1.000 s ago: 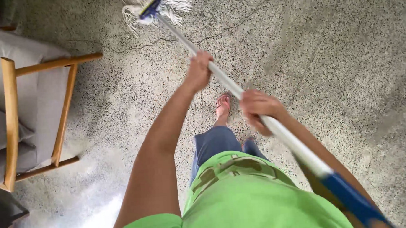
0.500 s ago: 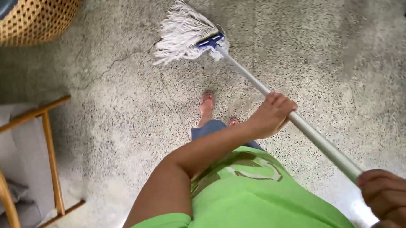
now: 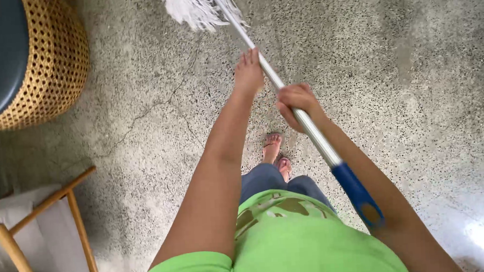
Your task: Mopping a concrete floor using a mop and a red bucket with soapy water.
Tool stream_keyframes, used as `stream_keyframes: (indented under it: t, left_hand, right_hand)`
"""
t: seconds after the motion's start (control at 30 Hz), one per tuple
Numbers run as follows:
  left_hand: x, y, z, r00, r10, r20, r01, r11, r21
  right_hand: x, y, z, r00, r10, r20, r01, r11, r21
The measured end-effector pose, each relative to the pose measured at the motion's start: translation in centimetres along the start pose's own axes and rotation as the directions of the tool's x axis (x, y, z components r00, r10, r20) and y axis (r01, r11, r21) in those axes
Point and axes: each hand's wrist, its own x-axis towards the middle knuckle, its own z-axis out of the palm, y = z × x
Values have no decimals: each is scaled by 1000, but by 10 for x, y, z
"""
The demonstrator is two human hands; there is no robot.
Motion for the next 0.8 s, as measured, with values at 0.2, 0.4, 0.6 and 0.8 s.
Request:
stream_keyframes:
  t: [0.2, 0.4, 0.6, 0.8]
  left_hand:
    - [-19, 51, -20, 980, 180, 81, -188, 977, 104]
    - [-154, 145, 47, 739, 673, -37, -670, 728, -145]
    - [-279, 248, 10, 587, 781, -213, -777, 468, -421]
    - [-196, 226, 38, 649, 741, -173, -751, 589, -299]
  right_hand:
    - [-47, 1, -43, 984, 70, -161, -69, 998, 15]
    - [-155, -160, -184, 964, 256, -73, -253, 966, 48]
    - [-256, -182, -271, 951, -157, 268, 60, 939, 339]
    - [-186, -166, -226, 985, 54, -164, -9, 965, 263]
